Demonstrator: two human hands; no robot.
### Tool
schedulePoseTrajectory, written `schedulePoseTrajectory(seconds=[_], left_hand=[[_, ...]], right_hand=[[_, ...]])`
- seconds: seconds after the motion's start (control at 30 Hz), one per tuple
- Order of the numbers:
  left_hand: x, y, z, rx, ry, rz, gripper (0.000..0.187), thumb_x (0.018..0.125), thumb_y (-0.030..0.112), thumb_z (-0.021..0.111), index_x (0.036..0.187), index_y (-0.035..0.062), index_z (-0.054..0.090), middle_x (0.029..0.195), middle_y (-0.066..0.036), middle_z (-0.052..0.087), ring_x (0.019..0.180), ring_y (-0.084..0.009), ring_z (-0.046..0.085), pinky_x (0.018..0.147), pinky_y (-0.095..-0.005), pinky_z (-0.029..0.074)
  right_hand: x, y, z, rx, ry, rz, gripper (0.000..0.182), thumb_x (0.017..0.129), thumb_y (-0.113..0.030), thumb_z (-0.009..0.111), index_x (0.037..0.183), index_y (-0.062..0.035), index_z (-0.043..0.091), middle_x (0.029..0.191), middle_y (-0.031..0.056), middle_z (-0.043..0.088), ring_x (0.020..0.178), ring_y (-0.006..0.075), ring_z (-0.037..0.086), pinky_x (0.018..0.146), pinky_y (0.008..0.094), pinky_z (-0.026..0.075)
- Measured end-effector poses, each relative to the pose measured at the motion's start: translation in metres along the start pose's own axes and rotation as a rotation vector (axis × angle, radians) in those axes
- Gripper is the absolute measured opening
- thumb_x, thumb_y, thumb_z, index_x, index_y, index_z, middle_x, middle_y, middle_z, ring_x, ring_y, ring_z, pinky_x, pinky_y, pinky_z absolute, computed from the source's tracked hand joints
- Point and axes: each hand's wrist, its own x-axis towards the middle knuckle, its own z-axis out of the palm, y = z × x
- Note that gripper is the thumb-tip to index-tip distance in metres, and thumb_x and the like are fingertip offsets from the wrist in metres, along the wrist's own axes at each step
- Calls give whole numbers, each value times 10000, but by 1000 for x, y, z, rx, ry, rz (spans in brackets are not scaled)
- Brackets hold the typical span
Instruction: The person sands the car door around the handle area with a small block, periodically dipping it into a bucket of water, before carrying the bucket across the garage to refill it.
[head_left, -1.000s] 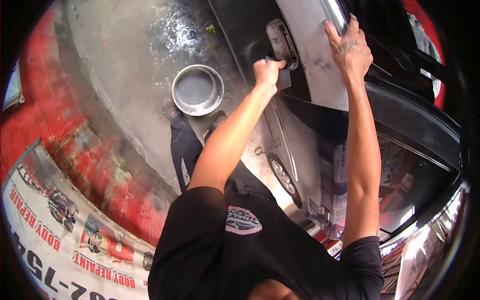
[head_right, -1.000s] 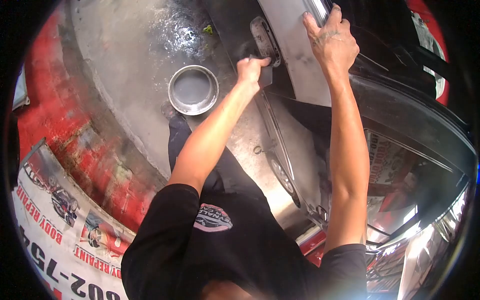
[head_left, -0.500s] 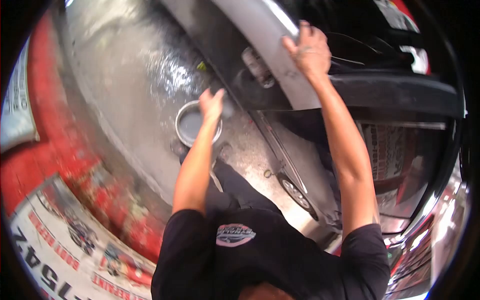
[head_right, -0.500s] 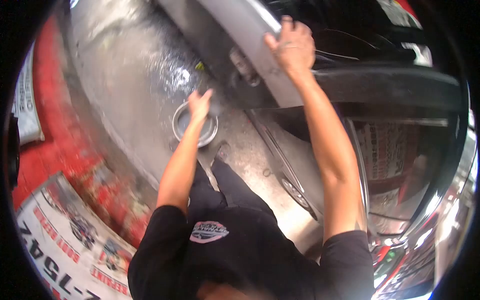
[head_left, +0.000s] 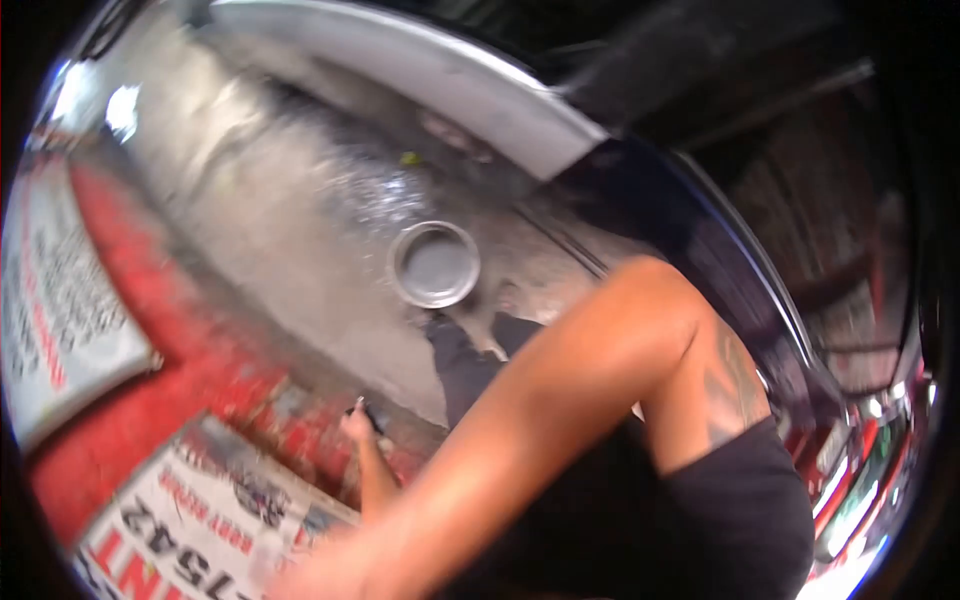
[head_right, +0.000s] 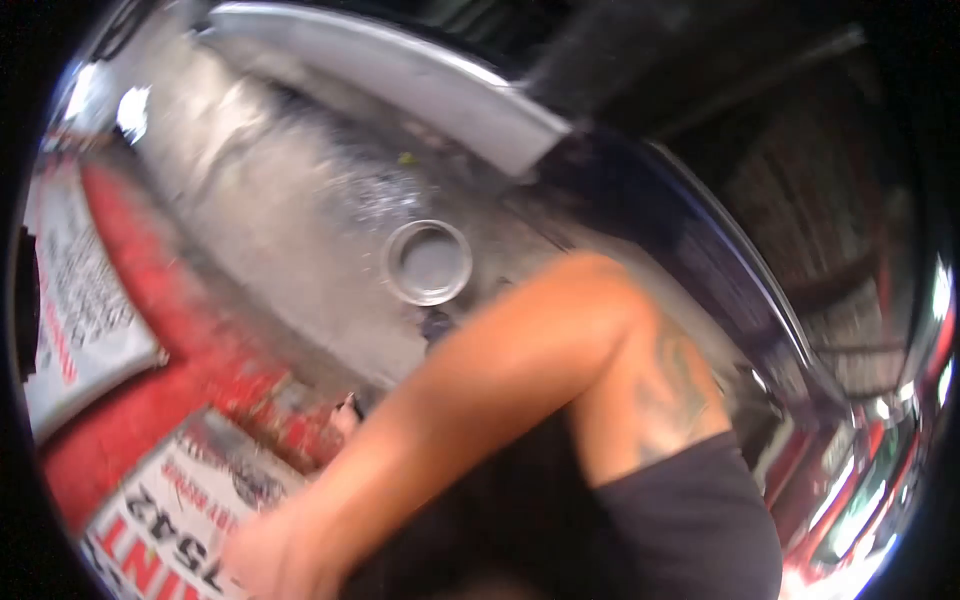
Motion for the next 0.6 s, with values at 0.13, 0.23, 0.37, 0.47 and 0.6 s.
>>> schedulePoseTrajectory(seconds=[0.13, 0.23, 0.37, 0.47, 0.6], left_hand=[[-35, 78, 10, -471, 39, 9, 248, 844, 155, 799, 957, -54, 726, 864, -92, 730, 743, -178, 638, 704, -349, 527], [-92, 200, 0, -608, -183, 154, 205, 871, 145, 744, 994, -17, 722, 824, -36, 691, 726, -141, 613, 665, -317, 509], [-202, 361, -14, -707, -722, 240, 206, 891, 166, 718, 984, -16, 695, 831, -46, 664, 743, -114, 611, 626, -303, 495], [-242, 427, -1, -337, -629, 781, 410, 919, 335, 676, 1069, -47, 674, 954, -175, 724, 866, -294, 698, 761, -407, 528], [-272, 496, -36, 192, -570, 1685, 445, 854, 402, 672, 1054, 7, 711, 955, -215, 716, 958, -419, 690, 848, -507, 543]], right_hand=[[-252, 65, -26, -541, -415, 946, 453, 839, -196, 725, 1258, -53, 629, 1210, 174, 673, 1117, 402, 628, 951, 516, 500], [-316, 6, -45, -537, -637, 1244, 911, 879, -288, 753, 1596, -49, 245, 1485, 328, 421, 1353, 493, 449, 1068, 517, 454], [-325, -23, -60, -747, -485, 1168, 872, 871, -244, 730, 1581, -36, 268, 1522, 330, 367, 1400, 508, 400, 1118, 506, 425], [-320, -47, -88, -642, 36, 1361, 716, 823, -118, 656, 1480, 10, 402, 1544, 244, 413, 1372, 426, 473, 1109, 453, 449], [-360, -84, -121, -621, 78, 1373, 693, 799, -44, 569, 1480, 7, 451, 1462, 227, 543, 1404, 346, 488, 1150, 390, 394]])
